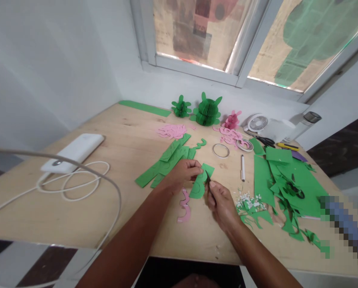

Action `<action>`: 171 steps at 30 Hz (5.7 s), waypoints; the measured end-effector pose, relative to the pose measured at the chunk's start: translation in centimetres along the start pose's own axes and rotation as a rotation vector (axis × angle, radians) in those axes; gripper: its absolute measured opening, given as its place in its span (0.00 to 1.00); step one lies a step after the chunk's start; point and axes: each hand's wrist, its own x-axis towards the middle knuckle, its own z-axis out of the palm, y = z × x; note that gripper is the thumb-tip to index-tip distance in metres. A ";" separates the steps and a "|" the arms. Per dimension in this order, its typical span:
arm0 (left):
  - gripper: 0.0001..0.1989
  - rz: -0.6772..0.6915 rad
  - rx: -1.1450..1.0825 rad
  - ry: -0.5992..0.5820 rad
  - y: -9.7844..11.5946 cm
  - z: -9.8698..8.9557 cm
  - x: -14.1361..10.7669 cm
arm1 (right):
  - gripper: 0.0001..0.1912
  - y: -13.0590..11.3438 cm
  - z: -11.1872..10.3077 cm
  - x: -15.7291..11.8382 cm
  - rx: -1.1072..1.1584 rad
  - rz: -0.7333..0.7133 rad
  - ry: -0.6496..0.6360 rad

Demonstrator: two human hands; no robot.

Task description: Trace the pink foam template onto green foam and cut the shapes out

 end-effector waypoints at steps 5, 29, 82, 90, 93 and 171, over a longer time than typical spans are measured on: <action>0.09 0.002 -0.002 0.000 0.0 0.0 0.0 | 0.25 0.0 0.0 0.1 -0.003 -0.007 0.000; 0.16 -0.039 -0.132 -0.008 -0.2 0.6 -0.1 | 0.26 -0.1 0.3 0.0 0.049 -0.046 0.022; 0.07 0.211 -0.038 0.209 -2.1 3.3 -0.2 | 0.24 -0.2 0.0 0.1 0.055 -0.068 0.090; 0.08 0.222 -0.053 0.276 -2.2 4.0 -0.5 | 0.22 -0.1 -0.1 0.2 0.064 -0.063 0.067; 0.08 0.228 -0.060 0.298 -2.3 4.3 -0.6 | 0.23 -0.2 0.0 0.1 0.074 -0.065 0.083; 0.10 0.164 -0.096 0.262 -1.8 4.5 -1.1 | 0.23 -0.3 0.4 0.1 0.223 -0.078 0.120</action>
